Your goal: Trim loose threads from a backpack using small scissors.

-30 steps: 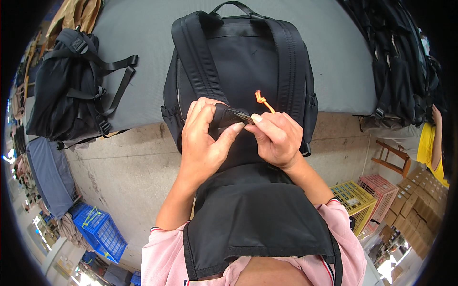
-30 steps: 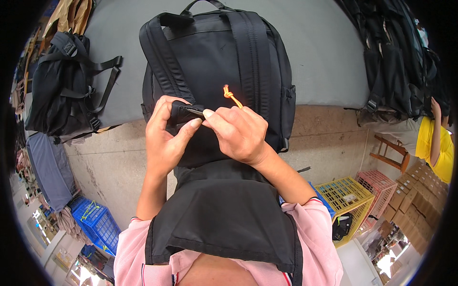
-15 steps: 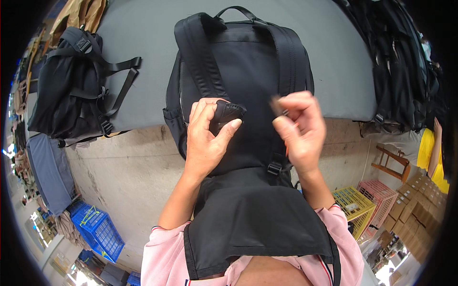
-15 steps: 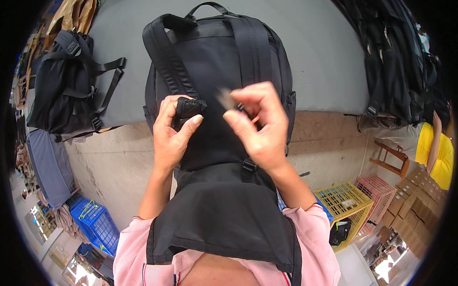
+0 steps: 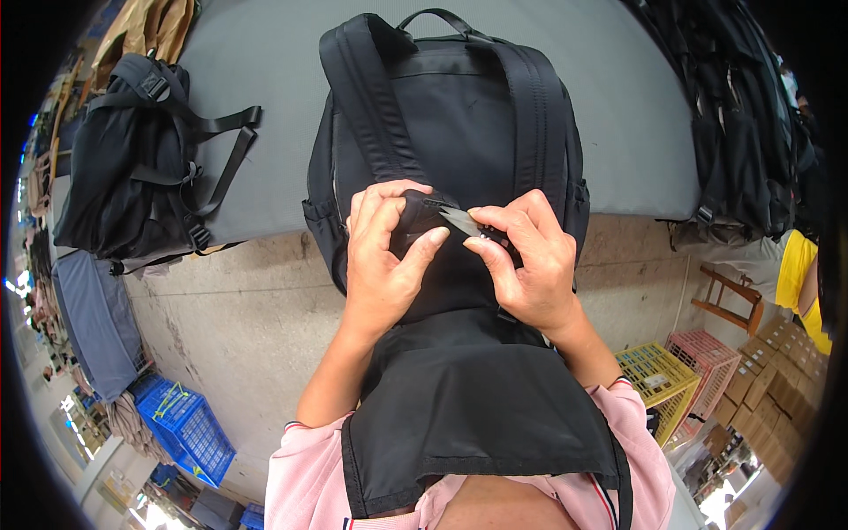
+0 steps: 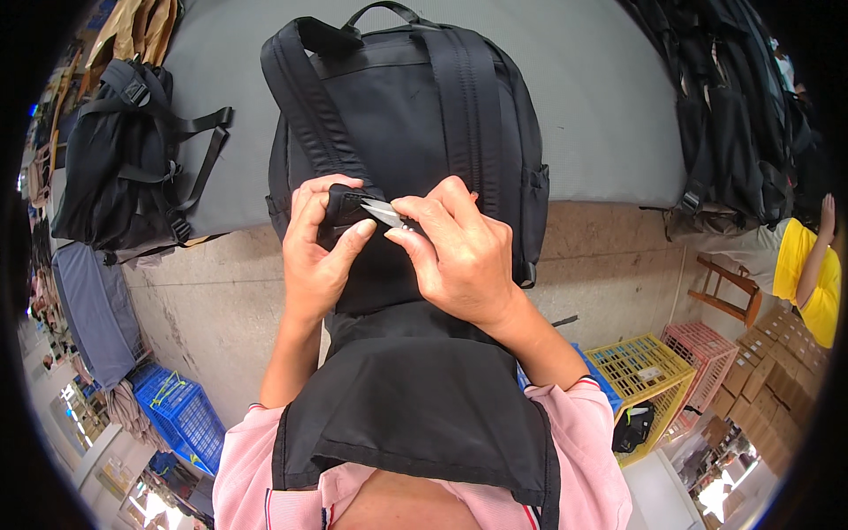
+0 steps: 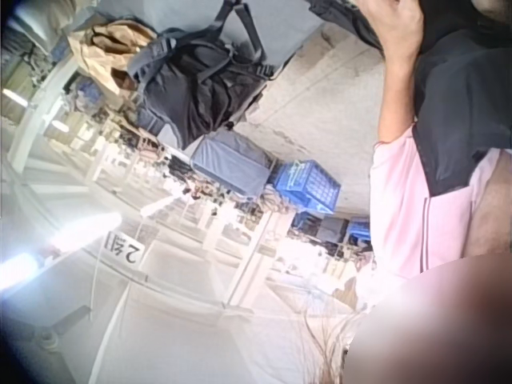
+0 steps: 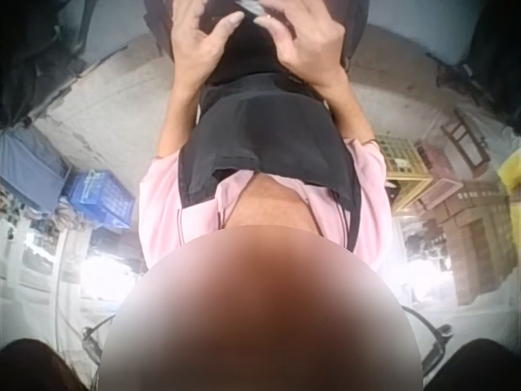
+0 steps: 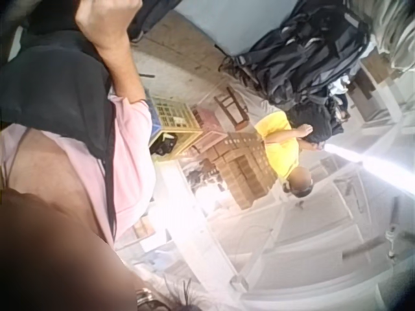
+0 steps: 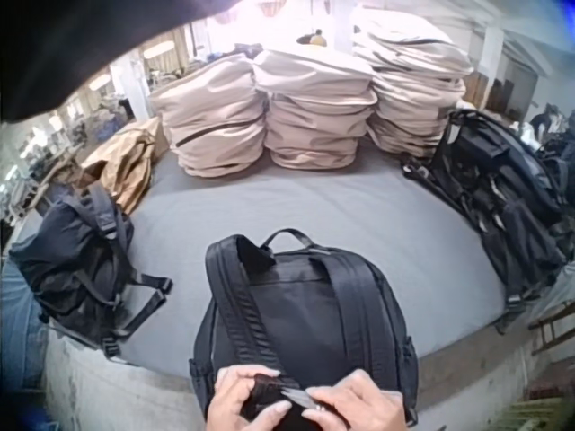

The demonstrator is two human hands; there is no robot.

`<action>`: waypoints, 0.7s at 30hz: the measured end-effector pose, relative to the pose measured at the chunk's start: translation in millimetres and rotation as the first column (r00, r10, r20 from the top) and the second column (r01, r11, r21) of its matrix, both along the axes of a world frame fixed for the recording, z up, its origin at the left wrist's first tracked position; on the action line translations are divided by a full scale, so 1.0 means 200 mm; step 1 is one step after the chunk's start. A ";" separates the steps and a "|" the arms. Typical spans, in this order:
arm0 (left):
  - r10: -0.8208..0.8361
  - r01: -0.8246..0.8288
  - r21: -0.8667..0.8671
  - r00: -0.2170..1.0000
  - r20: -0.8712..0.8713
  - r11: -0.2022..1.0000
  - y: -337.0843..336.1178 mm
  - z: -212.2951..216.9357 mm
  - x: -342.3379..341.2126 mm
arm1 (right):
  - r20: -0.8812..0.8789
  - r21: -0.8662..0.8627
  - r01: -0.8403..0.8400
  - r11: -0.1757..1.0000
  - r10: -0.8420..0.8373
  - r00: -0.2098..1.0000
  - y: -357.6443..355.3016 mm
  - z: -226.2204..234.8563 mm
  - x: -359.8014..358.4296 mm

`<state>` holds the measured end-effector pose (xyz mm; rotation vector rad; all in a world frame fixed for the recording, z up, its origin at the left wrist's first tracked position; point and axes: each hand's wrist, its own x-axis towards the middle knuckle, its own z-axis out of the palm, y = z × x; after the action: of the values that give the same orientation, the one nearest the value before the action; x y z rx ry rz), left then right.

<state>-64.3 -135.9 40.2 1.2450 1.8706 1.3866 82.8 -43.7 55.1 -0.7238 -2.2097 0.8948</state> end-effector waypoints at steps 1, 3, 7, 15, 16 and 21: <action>0.029 -0.029 0.003 0.992 -0.120 1.000 0.00 -0.01 0.00 | 0.009 0.016 0.010 1.000 -0.010 1.000 -0.01 0.01 0.00; 0.054 -0.053 0.010 0.970 -0.237 0.999 0.00 -0.01 0.01 | 0.020 0.033 0.023 0.999 -0.024 1.000 -0.02 0.02 0.00; 0.087 -0.073 0.050 0.913 -0.399 0.996 0.01 -0.01 0.02 | 0.060 0.058 0.061 0.996 -0.065 0.996 -0.03 0.02 0.00; 0.071 -0.071 0.012 0.936 -0.344 0.997 0.00 0.00 0.02 | 0.068 0.036 0.056 0.998 -0.059 0.996 -0.03 0.03 0.01; 0.064 -0.068 -0.001 0.941 -0.333 0.998 0.00 0.01 0.02 | 0.067 0.038 0.055 0.998 -0.058 0.996 -0.03 0.03 0.01; 0.050 -0.049 0.008 0.975 -0.218 0.999 0.00 -0.01 0.02 | 0.035 0.032 0.056 0.998 -0.057 0.998 -0.03 0.01 0.00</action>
<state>-59.5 -135.8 37.9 1.4096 2.0592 1.3223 83.6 -49.4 57.0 -0.7894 -2.2180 0.8235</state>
